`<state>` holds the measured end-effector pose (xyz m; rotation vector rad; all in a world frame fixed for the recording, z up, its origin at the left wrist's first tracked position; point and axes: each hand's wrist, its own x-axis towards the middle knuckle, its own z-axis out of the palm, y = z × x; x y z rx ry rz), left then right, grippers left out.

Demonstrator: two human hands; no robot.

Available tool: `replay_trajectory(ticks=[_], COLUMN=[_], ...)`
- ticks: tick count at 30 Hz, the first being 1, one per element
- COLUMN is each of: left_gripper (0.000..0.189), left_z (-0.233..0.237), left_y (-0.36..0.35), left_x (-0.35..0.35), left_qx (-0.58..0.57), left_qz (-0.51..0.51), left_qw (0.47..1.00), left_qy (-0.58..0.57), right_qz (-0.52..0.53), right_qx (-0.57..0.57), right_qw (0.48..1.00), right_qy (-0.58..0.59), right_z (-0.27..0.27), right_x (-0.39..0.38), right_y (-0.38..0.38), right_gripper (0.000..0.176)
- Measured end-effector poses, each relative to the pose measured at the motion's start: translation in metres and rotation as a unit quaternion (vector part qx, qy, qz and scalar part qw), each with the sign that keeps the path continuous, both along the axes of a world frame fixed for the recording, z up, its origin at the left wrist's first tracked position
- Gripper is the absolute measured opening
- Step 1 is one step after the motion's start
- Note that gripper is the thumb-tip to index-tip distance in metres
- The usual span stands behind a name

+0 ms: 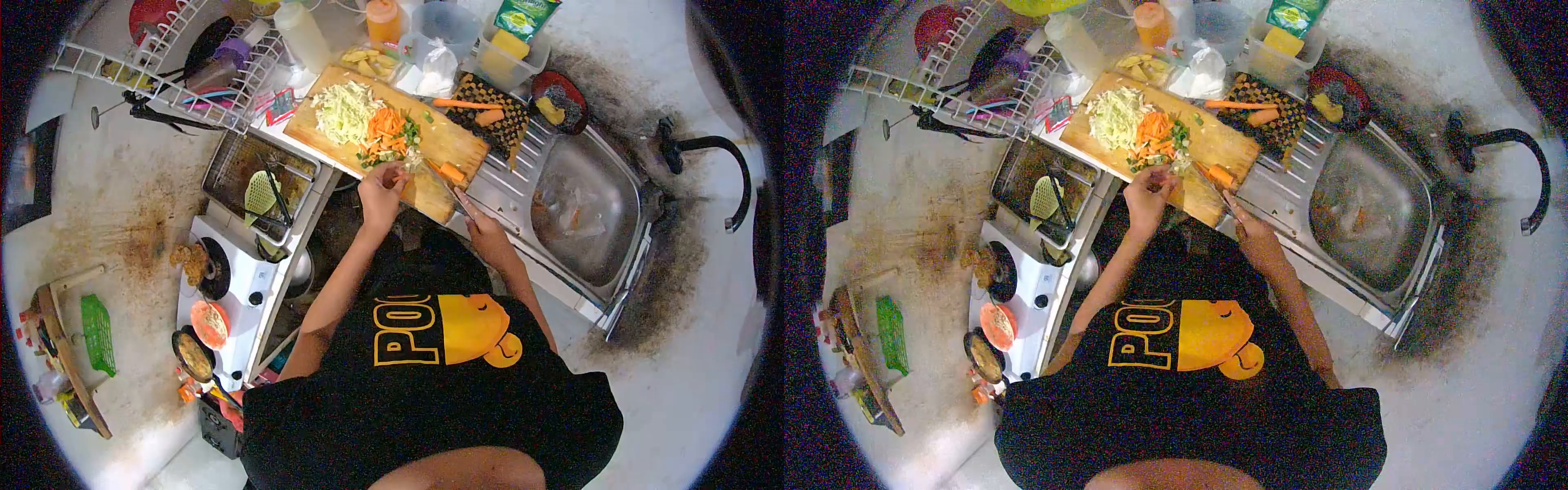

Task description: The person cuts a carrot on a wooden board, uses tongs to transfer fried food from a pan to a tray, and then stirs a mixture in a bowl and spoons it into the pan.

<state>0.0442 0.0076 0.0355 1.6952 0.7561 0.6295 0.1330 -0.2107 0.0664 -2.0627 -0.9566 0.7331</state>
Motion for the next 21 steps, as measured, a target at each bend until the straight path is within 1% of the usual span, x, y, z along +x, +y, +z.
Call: replay_trajectory(ticks=[1,2,4,6,7,8,10,11,13,14,15,16,17,19,20,21], left_gripper=[0.029,0.029,0.030,0.030,0.031,0.031,0.032,0.032,0.035,0.035,0.037,0.038,0.038,0.037,0.037,0.037], left_z=[0.010,0.019,0.031,0.031,0.030,0.029,0.027,0.025,0.020,0.018,0.016,0.014,0.010,0.008,0.007,0.019], left_y=[-0.003,-0.005,-0.006,-0.005,-0.005,-0.005,-0.004,-0.004,-0.003,-0.004,-0.007,-0.009,-0.011,-0.015,-0.016,-0.019], left_x=[-0.003,-0.007,-0.016,-0.023,-0.026,-0.028,-0.029,-0.028,-0.025,-0.023,-0.020,-0.017,-0.014,-0.008,-0.009,-0.010], left_qx=[0.082,0.080,0.264,0.269,0.275,0.274,0.149,0.149,0.092,0.091,0.061,0.032,0.030,-0.044,-0.046,0.018], left_qz=[-0.009,-0.006,-0.037,-0.051,-0.068,-0.066,-0.058,-0.058,-0.075,-0.074,-0.066,-0.059,-0.059,-0.035,-0.037,-0.046], left_qw=[0.996,0.996,0.958,0.954,0.950,0.950,0.984,0.984,0.990,0.990,0.992,0.992,0.992,0.996,0.996,0.994], left_qy=[0.041,0.042,0.111,0.122,0.133,0.135,0.073,0.073,0.073,0.073,0.088,0.104,0.103,0.068,0.067,0.100], right_qz=[-0.006,-0.012,-0.012,-0.013,-0.013,-0.013,-0.012,-0.013,-0.011,-0.008,-0.007,-0.002,0.002,0.005,0.009,0.006], right_qx=[-0.020,-0.040,-0.032,-0.022,-0.038,-0.054,-0.053,-0.052,-0.035,-0.019,-0.019,0.006,0.031,0.019,0.010,0.007], right_qw=[1.000,0.999,0.999,1.000,0.999,0.998,0.998,0.999,0.999,1.000,1.000,1.000,0.999,1.000,1.000,1.000], right_qy=[0.004,0.008,-0.001,-0.011,-0.015,-0.019,-0.011,-0.004,-0.010,-0.016,-0.016,-0.015,-0.015,-0.006,0.005,0.004], right_z=[0.005,0.007,0.002,-0.007,-0.012,-0.016,-0.015,-0.013,-0.010,-0.007,-0.002,0.004,0.009,0.015,0.017,0.019], right_x=[-0.001,-0.001,-0.001,0.000,0.001,0.001,0.001,0.001,-0.001,-0.002,-0.004,-0.008,-0.011,-0.018,-0.021,-0.025], right_y=[0.001,0.002,-0.001,-0.003,-0.004,-0.005,-0.004,-0.004,-0.003,-0.002,-0.002,-0.002,-0.003,-0.002,-0.002,-0.003], right_gripper=[0.055,0.053,0.053,0.053,0.054,0.056,0.056,0.056,0.056,0.056,0.056,0.055,0.055,0.054,0.054,0.054])
